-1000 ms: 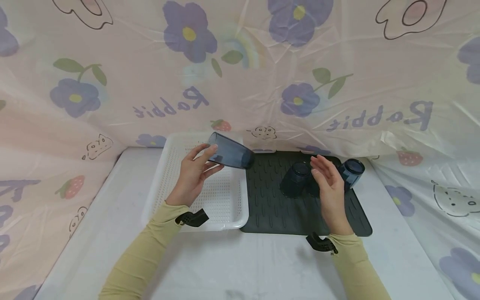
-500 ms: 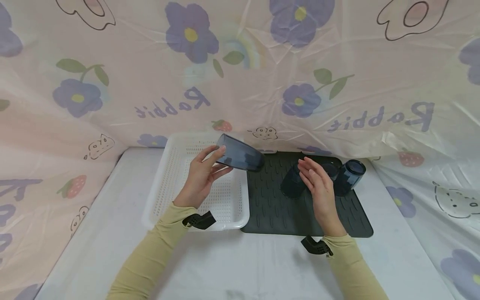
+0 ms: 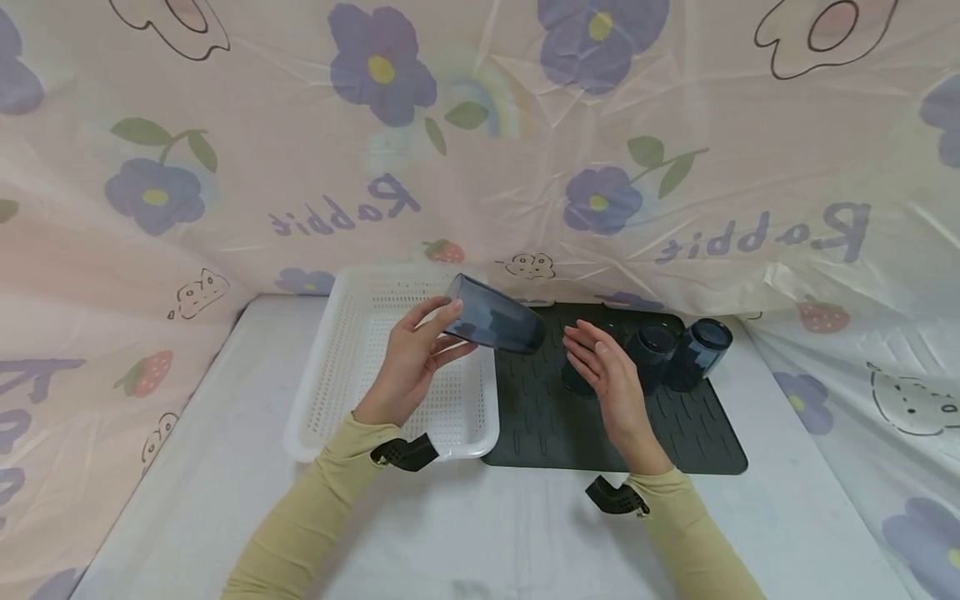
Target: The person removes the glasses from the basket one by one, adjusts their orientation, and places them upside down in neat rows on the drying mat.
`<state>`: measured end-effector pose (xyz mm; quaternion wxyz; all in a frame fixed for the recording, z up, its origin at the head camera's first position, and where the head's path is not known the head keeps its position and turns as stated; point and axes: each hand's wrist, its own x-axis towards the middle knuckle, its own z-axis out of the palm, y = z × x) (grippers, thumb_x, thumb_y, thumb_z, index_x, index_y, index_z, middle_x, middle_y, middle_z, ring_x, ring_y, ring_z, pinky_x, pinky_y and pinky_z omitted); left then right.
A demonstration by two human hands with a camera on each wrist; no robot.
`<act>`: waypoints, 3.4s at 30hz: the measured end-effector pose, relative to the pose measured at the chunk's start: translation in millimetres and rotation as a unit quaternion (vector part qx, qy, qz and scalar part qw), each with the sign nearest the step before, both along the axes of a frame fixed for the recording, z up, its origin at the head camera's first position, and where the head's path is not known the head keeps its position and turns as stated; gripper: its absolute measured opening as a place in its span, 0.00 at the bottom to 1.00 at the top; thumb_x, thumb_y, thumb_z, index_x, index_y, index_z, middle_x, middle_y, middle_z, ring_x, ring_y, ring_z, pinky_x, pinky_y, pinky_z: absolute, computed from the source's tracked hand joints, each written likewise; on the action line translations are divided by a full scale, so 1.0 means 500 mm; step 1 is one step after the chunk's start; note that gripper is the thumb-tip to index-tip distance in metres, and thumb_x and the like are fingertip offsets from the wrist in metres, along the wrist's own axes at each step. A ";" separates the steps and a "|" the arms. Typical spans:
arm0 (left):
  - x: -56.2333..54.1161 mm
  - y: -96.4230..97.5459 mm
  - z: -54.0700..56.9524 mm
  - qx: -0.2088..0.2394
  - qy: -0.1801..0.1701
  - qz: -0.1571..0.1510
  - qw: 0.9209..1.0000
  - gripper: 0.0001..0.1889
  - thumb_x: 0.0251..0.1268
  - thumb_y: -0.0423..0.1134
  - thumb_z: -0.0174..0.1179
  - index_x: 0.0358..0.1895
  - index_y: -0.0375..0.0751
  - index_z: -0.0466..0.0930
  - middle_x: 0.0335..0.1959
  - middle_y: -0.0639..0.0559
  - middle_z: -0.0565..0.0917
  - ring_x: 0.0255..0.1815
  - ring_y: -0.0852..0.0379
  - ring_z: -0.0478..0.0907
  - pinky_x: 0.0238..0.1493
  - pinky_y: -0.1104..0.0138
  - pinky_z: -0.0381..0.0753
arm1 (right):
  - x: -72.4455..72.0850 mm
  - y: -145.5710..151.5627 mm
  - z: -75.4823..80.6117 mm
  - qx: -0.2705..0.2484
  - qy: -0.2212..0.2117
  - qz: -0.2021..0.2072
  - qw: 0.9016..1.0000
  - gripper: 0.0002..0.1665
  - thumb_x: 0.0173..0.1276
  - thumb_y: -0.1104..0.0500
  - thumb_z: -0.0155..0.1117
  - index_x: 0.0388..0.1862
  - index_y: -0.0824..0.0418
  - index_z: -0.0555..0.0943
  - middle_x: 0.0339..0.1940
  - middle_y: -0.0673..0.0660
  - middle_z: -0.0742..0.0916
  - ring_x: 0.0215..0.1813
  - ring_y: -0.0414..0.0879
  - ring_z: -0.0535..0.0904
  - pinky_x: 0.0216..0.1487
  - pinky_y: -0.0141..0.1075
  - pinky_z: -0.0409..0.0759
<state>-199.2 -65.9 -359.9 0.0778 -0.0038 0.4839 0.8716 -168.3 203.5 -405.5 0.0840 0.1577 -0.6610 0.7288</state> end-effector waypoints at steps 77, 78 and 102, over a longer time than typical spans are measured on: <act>0.008 -0.031 -0.017 -0.061 0.062 -0.175 0.981 0.24 0.74 0.48 0.48 0.65 0.35 0.66 0.64 0.32 0.69 0.61 0.38 0.71 0.61 0.52 0.72 | 0.015 -0.011 0.056 -0.118 -0.014 -0.070 0.990 0.29 0.68 0.70 0.59 0.67 0.64 0.66 0.59 0.59 0.76 0.48 0.44 0.75 0.47 0.31 0.80; 0.007 -0.036 -0.017 -0.059 0.058 -0.172 0.982 0.25 0.74 0.48 0.48 0.65 0.35 0.66 0.64 0.32 0.68 0.62 0.37 0.71 0.61 0.52 0.72 | 0.013 -0.010 0.056 -0.122 -0.014 -0.072 0.990 0.29 0.68 0.71 0.60 0.67 0.64 0.67 0.60 0.60 0.76 0.49 0.44 0.75 0.47 0.31 0.80; -0.005 -0.097 -0.027 -0.018 0.025 -0.111 0.993 0.31 0.74 0.53 0.44 0.65 0.29 0.64 0.64 0.31 0.68 0.62 0.37 0.70 0.63 0.51 0.70 | -0.028 0.000 -0.006 0.048 0.044 -0.161 0.985 0.36 0.58 0.70 0.70 0.66 0.56 0.73 0.62 0.59 0.77 0.60 0.47 0.76 0.54 0.30 0.78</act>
